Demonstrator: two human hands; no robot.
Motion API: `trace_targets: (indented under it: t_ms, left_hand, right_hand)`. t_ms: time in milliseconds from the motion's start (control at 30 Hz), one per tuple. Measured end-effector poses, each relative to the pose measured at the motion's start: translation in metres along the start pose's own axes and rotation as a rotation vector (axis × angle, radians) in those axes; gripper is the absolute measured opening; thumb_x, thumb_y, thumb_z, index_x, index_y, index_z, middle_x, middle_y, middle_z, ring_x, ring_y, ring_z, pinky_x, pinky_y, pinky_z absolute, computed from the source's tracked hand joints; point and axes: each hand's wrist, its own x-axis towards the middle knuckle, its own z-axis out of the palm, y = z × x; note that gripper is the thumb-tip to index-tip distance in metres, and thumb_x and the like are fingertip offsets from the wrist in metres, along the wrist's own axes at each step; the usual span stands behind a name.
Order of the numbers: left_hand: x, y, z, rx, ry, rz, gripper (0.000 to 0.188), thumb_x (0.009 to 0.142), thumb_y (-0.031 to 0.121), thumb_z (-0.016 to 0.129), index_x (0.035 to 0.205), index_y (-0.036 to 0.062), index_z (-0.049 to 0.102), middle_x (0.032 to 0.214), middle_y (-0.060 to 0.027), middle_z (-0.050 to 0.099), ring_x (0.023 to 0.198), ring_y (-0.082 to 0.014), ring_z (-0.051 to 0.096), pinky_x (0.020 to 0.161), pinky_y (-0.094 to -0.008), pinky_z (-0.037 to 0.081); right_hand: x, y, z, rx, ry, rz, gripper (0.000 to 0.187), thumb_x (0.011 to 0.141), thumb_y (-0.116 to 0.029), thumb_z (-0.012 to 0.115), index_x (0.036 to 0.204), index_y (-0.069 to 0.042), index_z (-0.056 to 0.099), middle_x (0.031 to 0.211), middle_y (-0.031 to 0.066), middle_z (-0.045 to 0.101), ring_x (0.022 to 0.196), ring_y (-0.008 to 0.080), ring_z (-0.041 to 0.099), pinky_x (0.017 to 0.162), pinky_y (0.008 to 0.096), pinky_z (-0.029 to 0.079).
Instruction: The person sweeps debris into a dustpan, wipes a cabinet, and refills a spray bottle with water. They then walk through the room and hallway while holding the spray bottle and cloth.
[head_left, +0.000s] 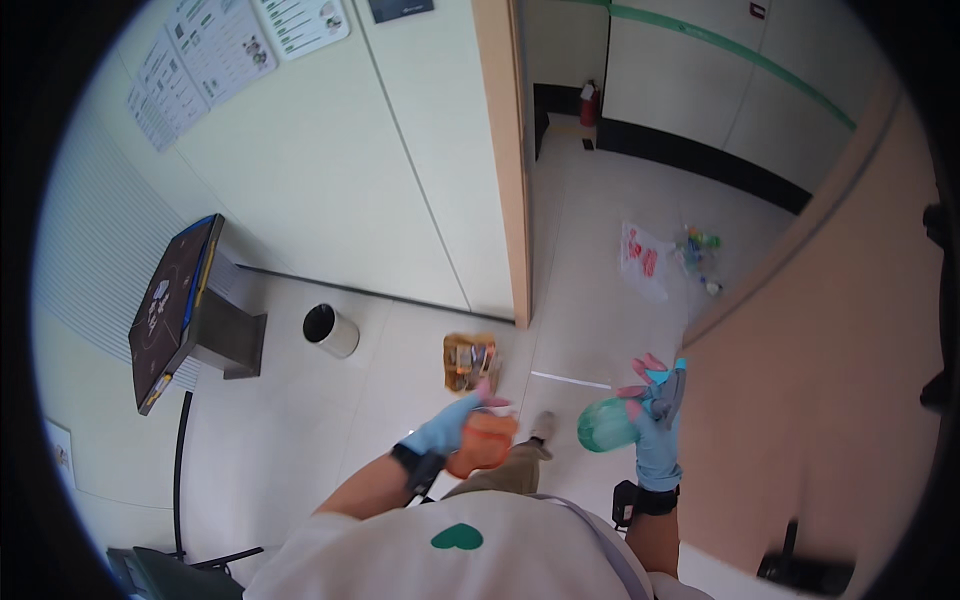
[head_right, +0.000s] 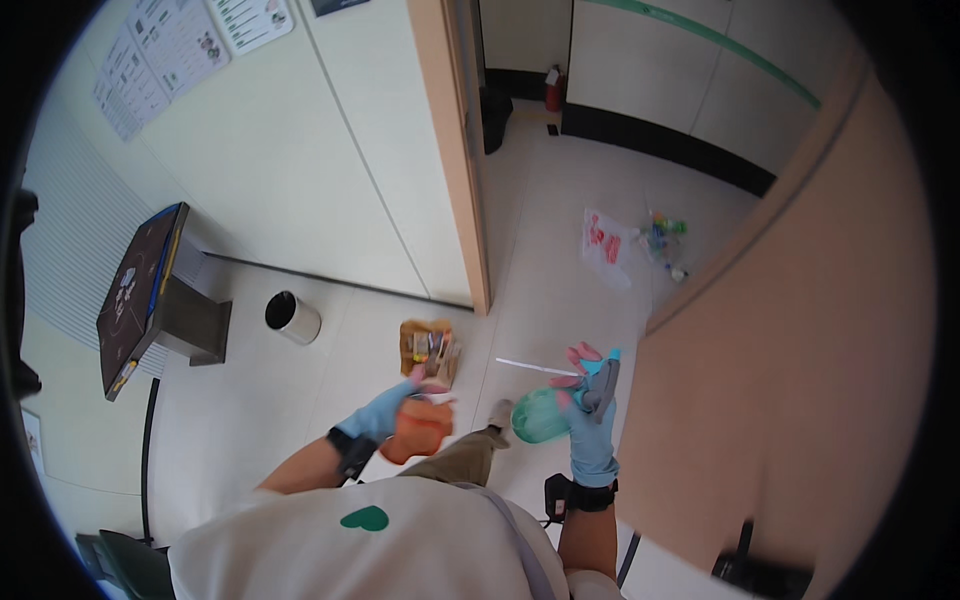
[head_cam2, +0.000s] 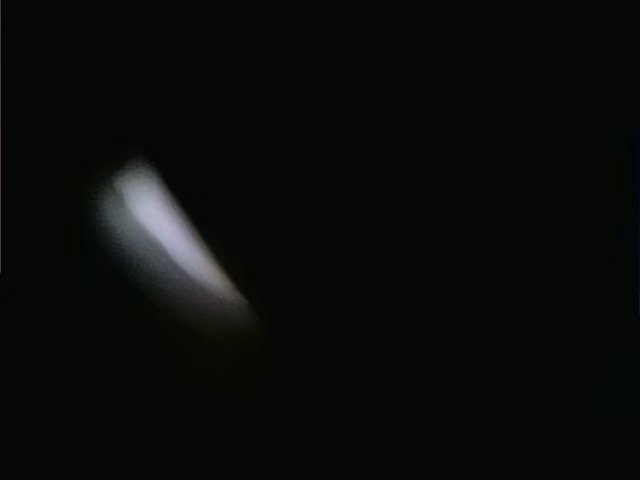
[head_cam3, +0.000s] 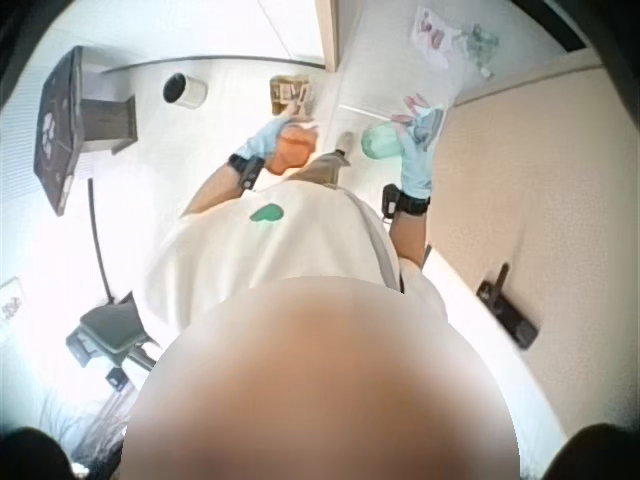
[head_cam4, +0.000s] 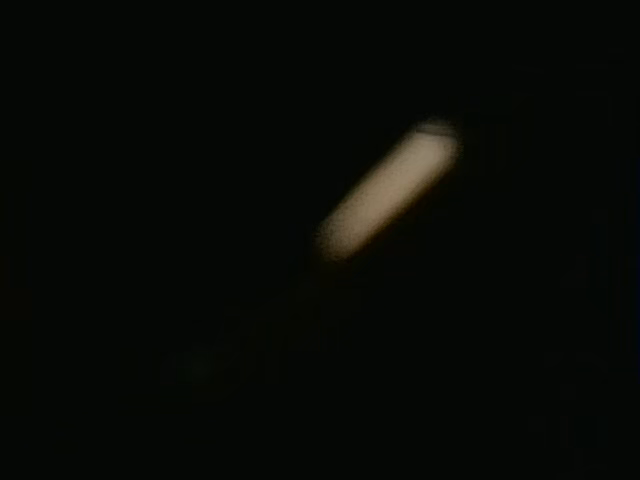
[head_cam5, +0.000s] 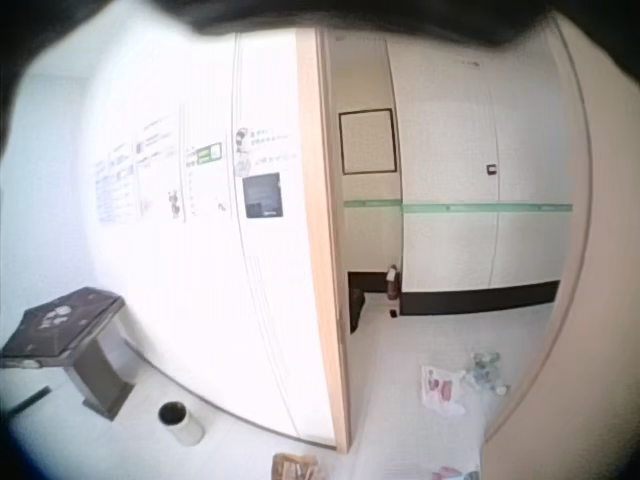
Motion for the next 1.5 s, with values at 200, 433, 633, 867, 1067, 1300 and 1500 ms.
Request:
trace_targets:
  t_ms: [200,433,633,867,1067,1300,1500]
  left_hand:
    - [0.13,0.092,-0.065,-0.213,0.188,0.205,0.048,0.097,0.048,0.062,0.118,0.0043,0.061,0.096,-0.01,0.071,0.08,-0.0236,0.069,0.075,-0.0364,0.058]
    - [0.334,0.134,-0.123,0.127,0.549,0.237,0.028,0.092,0.018,0.069,0.114,-0.0001,0.066,0.097,-0.0131,0.072,0.085,-0.026,0.069,0.077,-0.0383,0.057]
    - [0.415,0.135,-0.175,0.084,0.784,0.192,0.027,0.085,0.019,0.079,0.103,-0.0012,0.073,0.093,-0.0068,0.072,0.079,-0.0181,0.067,0.072,-0.032,0.054]
    - [0.442,0.237,-0.015,0.091,1.044,0.109,0.03,0.09,0.017,0.074,0.115,0.0014,0.071,0.101,-0.0098,0.073,0.092,-0.0223,0.068,0.079,-0.0341,0.056]
    - [0.52,0.349,0.025,0.038,1.065,0.088,0.033,0.09,0.016,0.073,0.12,0.0014,0.068,0.105,-0.012,0.073,0.094,-0.0226,0.068,0.083,-0.0341,0.056]
    - [0.583,0.563,-0.013,-0.015,1.099,0.329,0.032,0.09,0.016,0.072,0.118,0.0008,0.068,0.104,-0.0124,0.073,0.094,-0.0227,0.068,0.082,-0.0344,0.056]
    - [0.586,0.75,-0.046,-0.109,1.189,0.502,0.032,0.09,0.016,0.072,0.117,0.0003,0.068,0.103,-0.0128,0.073,0.093,-0.0227,0.068,0.082,-0.0347,0.056]
  right_hand:
    - [0.194,0.085,-0.049,-0.156,-0.002,0.082,0.056,0.089,0.003,0.062,0.141,-0.001,0.043,0.14,0.0159,0.052,0.1,0.0129,0.062,0.087,0.0302,0.051]
    - [0.424,0.135,-0.127,-0.243,-0.102,0.126,0.061,0.088,-0.004,0.064,0.145,-0.002,0.042,0.138,0.0175,0.054,0.093,0.0153,0.062,0.093,0.0328,0.048]
    - [0.63,0.193,-0.137,-0.309,-0.359,0.108,0.052,0.085,0.001,0.066,0.134,-0.002,0.05,0.113,0.0063,0.061,0.086,0.008,0.058,0.077,0.0246,0.048]
    - [0.835,0.264,-0.028,-0.278,-0.706,0.236,0.05,0.088,0.001,0.062,0.136,-0.005,0.05,0.08,-0.0011,0.056,0.072,0.0067,0.056,0.067,0.0231,0.049]
    - [0.967,0.328,0.113,-0.174,-0.868,0.328,0.055,0.091,0.006,0.058,0.144,-0.005,0.045,0.093,0.001,0.056,0.067,0.0101,0.057,0.06,0.0259,0.05]
    - [1.121,0.34,0.271,-0.198,-1.18,0.175,0.055,0.092,0.006,0.059,0.144,-0.007,0.043,0.092,0.0004,0.057,0.063,0.0107,0.058,0.056,0.0271,0.049]
    - [1.271,0.384,0.45,-0.191,-1.504,0.231,0.055,0.09,0.004,0.062,0.142,-0.008,0.046,0.092,0.0023,0.058,0.063,0.0105,0.057,0.056,0.028,0.05]
